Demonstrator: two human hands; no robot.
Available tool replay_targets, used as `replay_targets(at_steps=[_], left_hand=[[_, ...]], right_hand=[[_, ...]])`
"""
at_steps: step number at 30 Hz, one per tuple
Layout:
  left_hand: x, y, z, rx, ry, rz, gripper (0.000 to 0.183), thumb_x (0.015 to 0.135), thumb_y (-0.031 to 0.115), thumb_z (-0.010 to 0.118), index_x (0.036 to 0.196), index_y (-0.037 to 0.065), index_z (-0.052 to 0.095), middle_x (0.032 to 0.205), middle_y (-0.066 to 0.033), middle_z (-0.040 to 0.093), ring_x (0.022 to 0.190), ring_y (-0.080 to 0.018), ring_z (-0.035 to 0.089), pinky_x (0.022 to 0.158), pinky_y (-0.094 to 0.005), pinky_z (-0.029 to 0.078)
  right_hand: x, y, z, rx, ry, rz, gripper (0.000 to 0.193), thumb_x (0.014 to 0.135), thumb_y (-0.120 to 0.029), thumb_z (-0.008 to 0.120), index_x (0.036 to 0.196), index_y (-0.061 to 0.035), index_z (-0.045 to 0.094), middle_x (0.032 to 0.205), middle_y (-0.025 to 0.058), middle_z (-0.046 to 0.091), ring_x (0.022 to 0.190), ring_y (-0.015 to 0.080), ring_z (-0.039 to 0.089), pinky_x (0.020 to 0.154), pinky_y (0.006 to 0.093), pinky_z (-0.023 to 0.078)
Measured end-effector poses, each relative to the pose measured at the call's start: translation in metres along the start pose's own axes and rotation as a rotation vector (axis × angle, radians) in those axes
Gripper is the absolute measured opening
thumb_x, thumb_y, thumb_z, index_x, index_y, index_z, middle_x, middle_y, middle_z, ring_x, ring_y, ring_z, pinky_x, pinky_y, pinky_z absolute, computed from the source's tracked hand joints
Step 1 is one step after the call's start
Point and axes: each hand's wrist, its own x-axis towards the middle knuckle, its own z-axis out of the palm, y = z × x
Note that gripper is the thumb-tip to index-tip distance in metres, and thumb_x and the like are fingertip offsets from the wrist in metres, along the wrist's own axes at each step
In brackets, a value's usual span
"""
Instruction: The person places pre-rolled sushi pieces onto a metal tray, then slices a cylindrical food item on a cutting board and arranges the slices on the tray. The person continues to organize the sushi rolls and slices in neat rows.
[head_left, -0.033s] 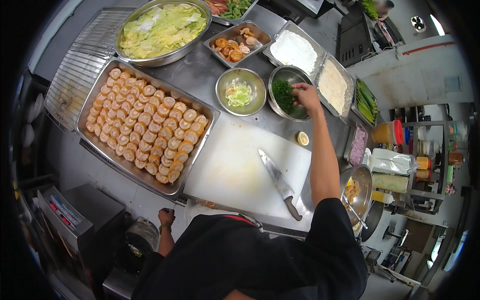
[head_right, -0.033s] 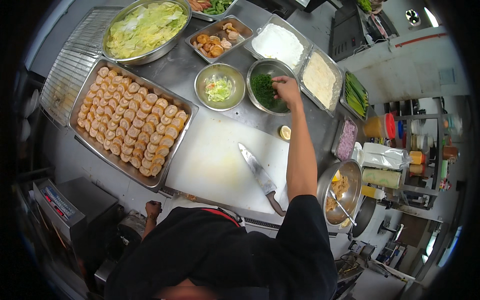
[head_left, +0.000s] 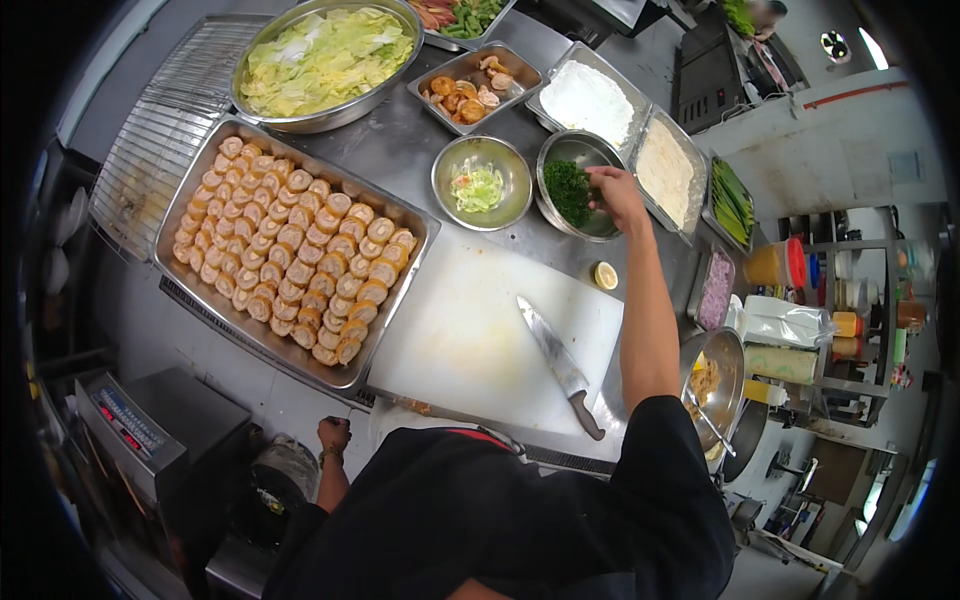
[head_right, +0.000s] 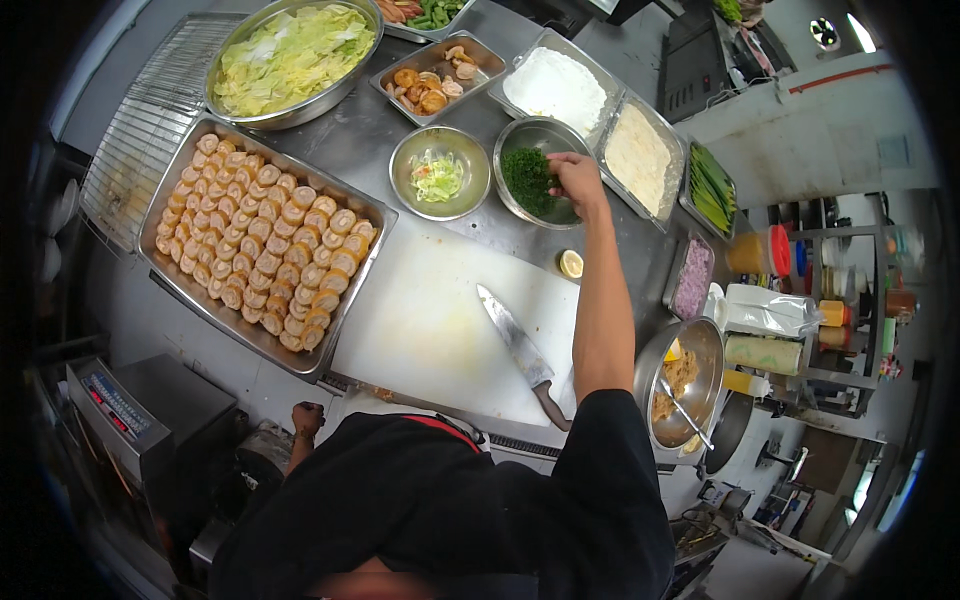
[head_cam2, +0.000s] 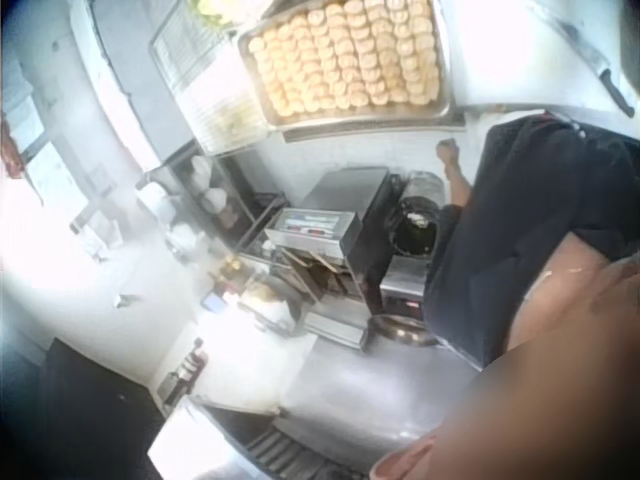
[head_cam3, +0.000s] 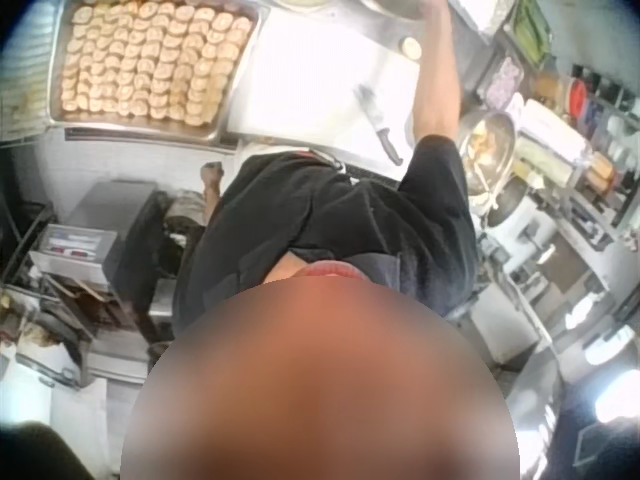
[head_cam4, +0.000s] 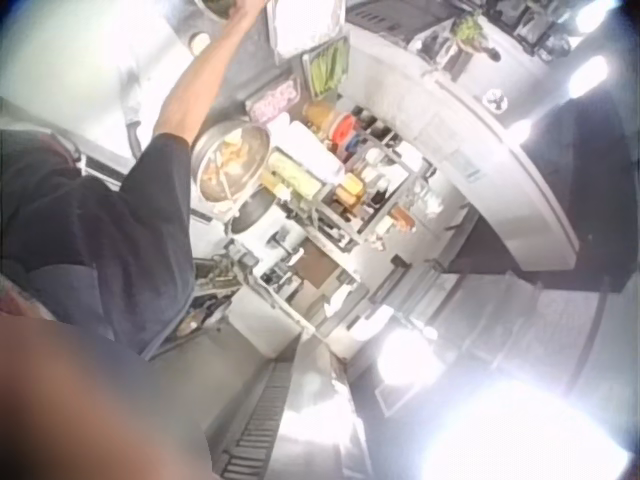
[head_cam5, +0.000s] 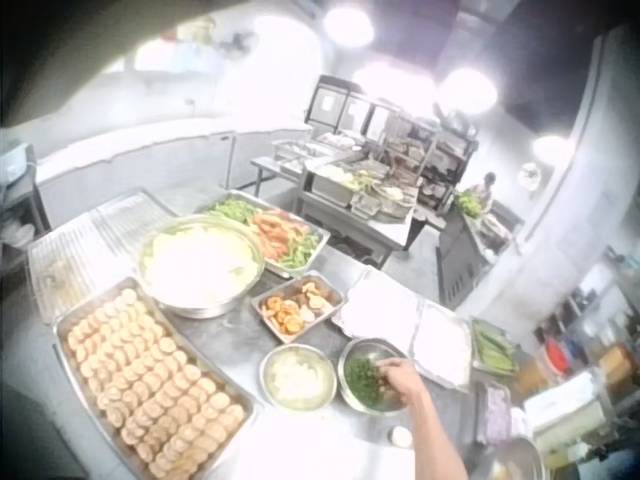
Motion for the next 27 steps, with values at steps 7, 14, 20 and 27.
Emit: replay_targets(at_steps=[7, 14, 20, 27], left_hand=[[0.016, -0.004, 0.002, 0.192, -0.015, 0.076, 0.029, 0.090, 0.024, 0.078, 0.083, -0.004, 0.079, 0.080, -0.0253, 0.079, 0.070, -0.0371, 0.080, 0.078, -0.0500, 0.064], [-0.024, -0.023, -0.010, 0.008, 0.197, 0.099, 0.027, 0.092, 0.021, 0.078, 0.094, -0.006, 0.079, 0.082, -0.0237, 0.080, 0.080, -0.0348, 0.081, 0.080, -0.0466, 0.063], [-0.101, -0.080, 0.003, 0.000, 0.287, 0.097, 0.026, 0.092, 0.020, 0.077, 0.093, -0.005, 0.079, 0.081, -0.0203, 0.080, 0.079, -0.0325, 0.081, 0.077, -0.0449, 0.063], [-0.177, -0.178, 0.048, -0.068, 0.305, -0.188, 0.025, 0.089, 0.021, 0.079, 0.090, -0.003, 0.081, 0.083, -0.0208, 0.081, 0.079, -0.0345, 0.080, 0.078, -0.0458, 0.063]], right_hand=[[0.005, -0.003, -0.014, 0.840, -0.033, 0.015, 0.013, 0.101, -0.008, 0.069, 0.103, 0.0046, 0.065, 0.092, 0.0143, 0.066, 0.081, 0.0233, 0.062, 0.074, 0.0341, 0.056], [-0.069, -0.065, 0.058, 0.876, -0.311, -0.119, 0.008, 0.107, -0.008, 0.061, 0.101, -0.0022, 0.060, 0.090, 0.0073, 0.059, 0.072, 0.0125, 0.051, 0.056, 0.0272, 0.040], [-0.162, -0.091, 0.237, 0.478, -0.669, -0.087, 0.014, 0.114, -0.011, 0.059, 0.107, 0.0006, 0.061, 0.094, 0.0069, 0.062, 0.071, 0.0094, 0.050, 0.055, 0.0225, 0.041], [-0.180, -0.108, 0.283, 0.436, -0.793, -0.100, 0.018, 0.116, -0.013, 0.058, 0.111, 0.0035, 0.063, 0.098, 0.0073, 0.065, 0.075, 0.0107, 0.056, 0.058, 0.0225, 0.046]])
